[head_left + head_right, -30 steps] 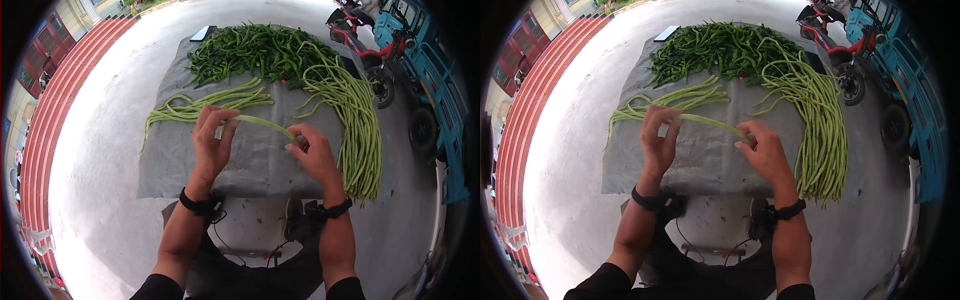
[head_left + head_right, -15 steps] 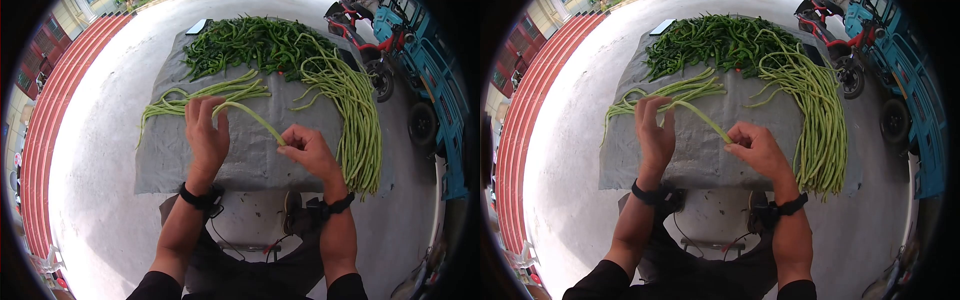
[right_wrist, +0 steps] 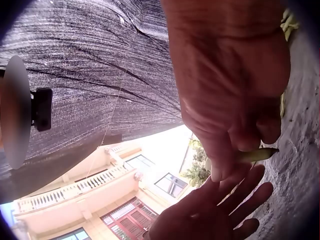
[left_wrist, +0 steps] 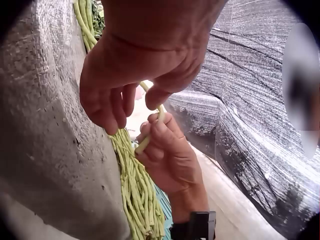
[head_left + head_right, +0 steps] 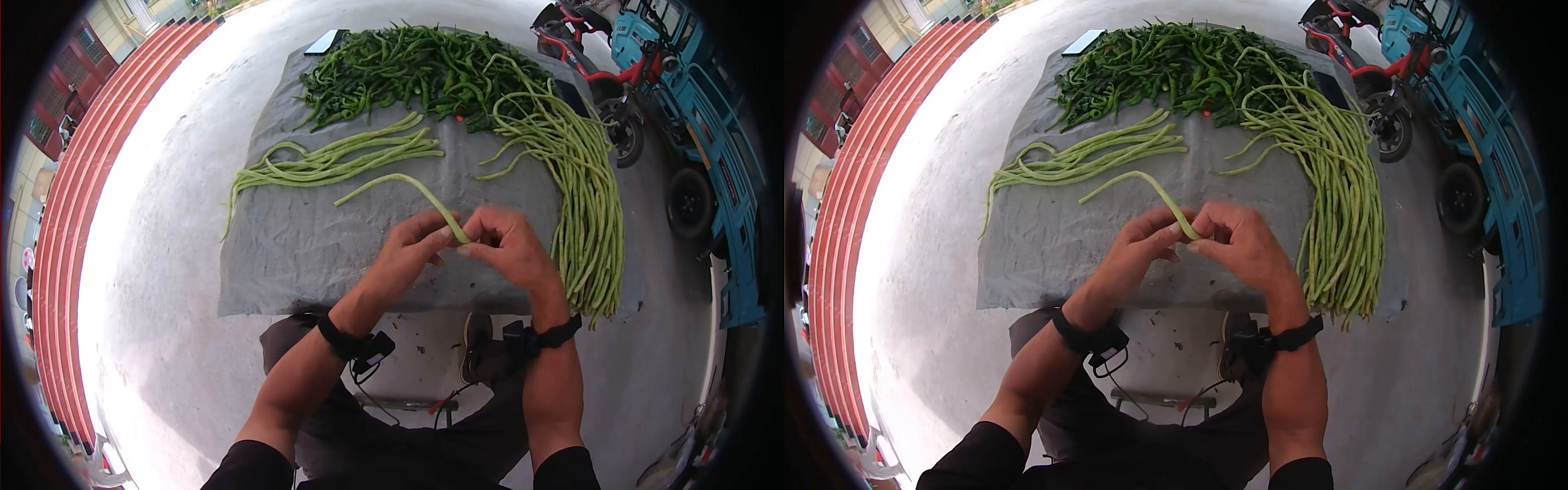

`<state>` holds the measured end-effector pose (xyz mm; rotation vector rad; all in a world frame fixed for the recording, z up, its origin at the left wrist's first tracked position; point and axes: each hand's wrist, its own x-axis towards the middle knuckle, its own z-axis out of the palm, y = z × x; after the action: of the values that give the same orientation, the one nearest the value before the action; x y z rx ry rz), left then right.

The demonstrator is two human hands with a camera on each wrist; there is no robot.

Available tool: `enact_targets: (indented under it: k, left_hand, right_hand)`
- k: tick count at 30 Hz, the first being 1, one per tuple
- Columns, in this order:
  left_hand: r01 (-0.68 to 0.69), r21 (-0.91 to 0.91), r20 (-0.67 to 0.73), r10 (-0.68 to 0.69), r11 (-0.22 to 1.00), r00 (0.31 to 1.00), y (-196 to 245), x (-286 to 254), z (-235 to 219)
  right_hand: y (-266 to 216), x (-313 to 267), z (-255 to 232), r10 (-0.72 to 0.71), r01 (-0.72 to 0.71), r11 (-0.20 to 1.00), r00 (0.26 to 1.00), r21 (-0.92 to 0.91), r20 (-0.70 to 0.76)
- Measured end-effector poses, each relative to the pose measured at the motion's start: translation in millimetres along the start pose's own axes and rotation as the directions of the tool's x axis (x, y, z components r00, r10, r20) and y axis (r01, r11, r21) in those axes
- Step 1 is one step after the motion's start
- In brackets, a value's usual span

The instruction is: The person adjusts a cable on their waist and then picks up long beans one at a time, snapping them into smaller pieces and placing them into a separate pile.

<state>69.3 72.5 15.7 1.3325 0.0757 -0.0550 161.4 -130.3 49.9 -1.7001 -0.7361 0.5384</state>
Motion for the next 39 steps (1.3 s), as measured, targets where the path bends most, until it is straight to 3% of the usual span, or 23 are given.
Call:
enact_targets:
  k: [4,7,14,23,39]
  left_hand:
    - [-0.159,-0.114,-0.051,0.154,0.981,0.987,11.5,2.0,-5.0]
    - [-0.297,-0.003,-0.091,0.296,0.955,0.951,20.8,3.6,-9.5]
    - [-0.38,0.133,-0.103,0.394,0.915,0.913,29.2,-0.4,-8.7]
    - [-0.555,0.391,-0.02,0.61,0.734,0.792,29.7,5.0,-11.8]
    - [-0.518,0.422,-0.059,0.593,0.744,0.803,33.5,2.6,-9.5]
  right_hand:
    - [-2.2,-3.5,-2.3,0.056,-0.055,0.998,0.998,-0.038,0.015]
    - [-4.6,-5.6,-3.5,0.076,-0.077,0.996,0.997,-0.042,-0.015]
    - [-7.5,-5.4,-4.6,0.049,-0.066,0.984,0.993,-0.166,-0.107]
    - [-3.6,-1.4,-0.5,-0.009,-0.026,0.978,0.986,-0.205,-0.167]
    - [-7.9,-1.8,1.6,-0.019,-0.002,0.983,0.994,-0.185,-0.108]
